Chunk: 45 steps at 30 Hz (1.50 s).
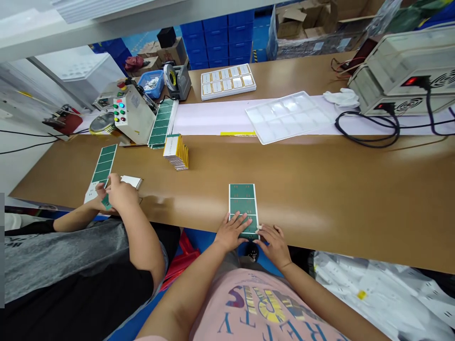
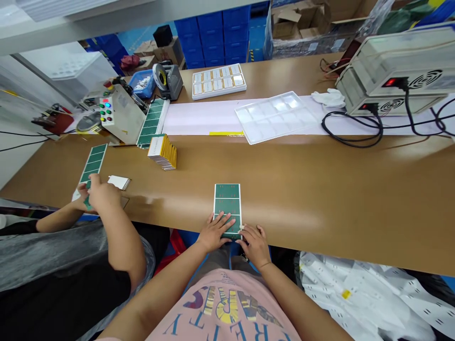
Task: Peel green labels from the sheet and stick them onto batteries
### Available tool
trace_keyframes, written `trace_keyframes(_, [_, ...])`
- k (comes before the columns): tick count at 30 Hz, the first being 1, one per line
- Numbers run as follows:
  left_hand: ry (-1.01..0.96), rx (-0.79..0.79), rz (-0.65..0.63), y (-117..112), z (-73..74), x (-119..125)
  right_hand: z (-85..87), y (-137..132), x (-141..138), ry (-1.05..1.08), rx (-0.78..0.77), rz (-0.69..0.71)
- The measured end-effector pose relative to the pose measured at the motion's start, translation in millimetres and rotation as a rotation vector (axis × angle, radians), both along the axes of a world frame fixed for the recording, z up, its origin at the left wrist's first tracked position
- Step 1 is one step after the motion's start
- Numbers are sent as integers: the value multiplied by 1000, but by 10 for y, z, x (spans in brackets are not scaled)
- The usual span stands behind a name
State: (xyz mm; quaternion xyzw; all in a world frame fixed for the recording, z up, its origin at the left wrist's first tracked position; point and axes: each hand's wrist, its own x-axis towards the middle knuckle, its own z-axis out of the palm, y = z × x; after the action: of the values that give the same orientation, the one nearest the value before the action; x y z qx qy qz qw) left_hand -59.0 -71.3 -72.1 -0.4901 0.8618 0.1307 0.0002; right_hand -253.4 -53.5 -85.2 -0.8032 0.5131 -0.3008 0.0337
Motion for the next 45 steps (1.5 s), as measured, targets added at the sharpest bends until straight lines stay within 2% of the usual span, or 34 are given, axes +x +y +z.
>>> trace_keyframes(5, [-12,5,25,63,-21,-32,9,39,6,43,38,-27])
trace_keyframes(10, [22,41,37,122,115,-45,-41,103,0,86,57,0])
trace_keyframes(14, [47,66,25,185,192,-46,-88,120,-42,163,-24,-1])
trace_keyframes(23, [102,30,78,298,77,-54,24,91,-18,143,-109,131])
trace_keyframes(30, [163,104,80,288,163,-29,57,93,-23,120,-156,207])
trace_keyframes(36, [188,170,67,160,127,-22,-29,-52,-37,126,-247,171])
trace_keyframes(40, [143,205,51,-51,120,-24,75,-219,-2,135,-245,148])
trace_keyframes(45, [85,216,9,-315,223,-8,189,-403,54,127,-241,121])
